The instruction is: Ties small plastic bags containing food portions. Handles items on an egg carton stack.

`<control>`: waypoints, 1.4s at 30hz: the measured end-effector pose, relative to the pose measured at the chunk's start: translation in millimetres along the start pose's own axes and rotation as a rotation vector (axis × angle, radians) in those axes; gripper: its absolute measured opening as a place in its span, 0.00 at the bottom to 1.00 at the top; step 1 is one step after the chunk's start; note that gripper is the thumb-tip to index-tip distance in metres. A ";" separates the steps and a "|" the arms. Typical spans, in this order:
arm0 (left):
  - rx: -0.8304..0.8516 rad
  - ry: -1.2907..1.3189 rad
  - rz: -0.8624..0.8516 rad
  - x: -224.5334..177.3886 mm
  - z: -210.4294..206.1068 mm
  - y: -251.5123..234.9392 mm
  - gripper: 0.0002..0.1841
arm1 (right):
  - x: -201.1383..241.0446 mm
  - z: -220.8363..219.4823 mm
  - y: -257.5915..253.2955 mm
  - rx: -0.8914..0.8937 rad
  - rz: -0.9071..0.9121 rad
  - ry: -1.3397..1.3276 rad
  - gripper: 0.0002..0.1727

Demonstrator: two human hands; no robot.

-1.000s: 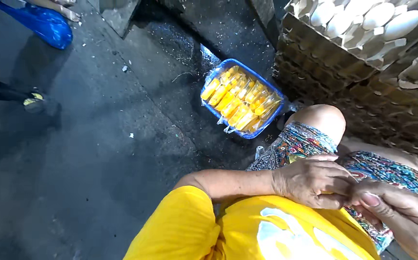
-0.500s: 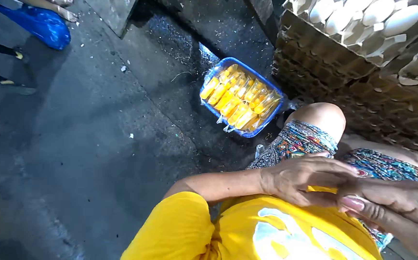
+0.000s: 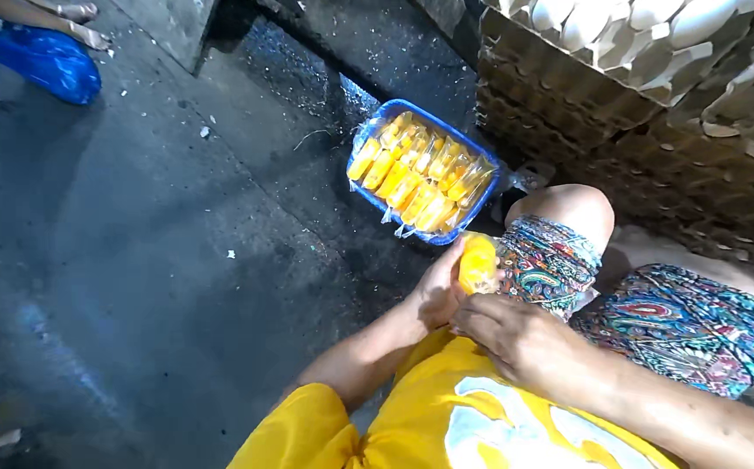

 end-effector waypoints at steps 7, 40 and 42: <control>-0.134 -0.219 -0.030 -19.9 60.6 -77.7 0.26 | -30.4 -15.4 -3.8 0.173 -0.202 0.080 0.24; -0.389 -0.736 -0.037 -17.4 179.6 -248.0 0.34 | -111.0 30.3 118.3 -0.096 -0.658 -0.064 0.21; -0.346 -0.918 -0.113 -14.3 178.7 -237.3 0.44 | -110.9 29.1 118.9 -0.096 -0.662 -0.083 0.21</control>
Point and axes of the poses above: each hand's wrist, its own y-axis away from the middle knuckle, its own z-axis out of the back of the hand, x = y × z, the point moved 3 cm from there along -y, towards the middle knuckle, and after that the axes turned 7 degrees about y, right-handed, at the moved point
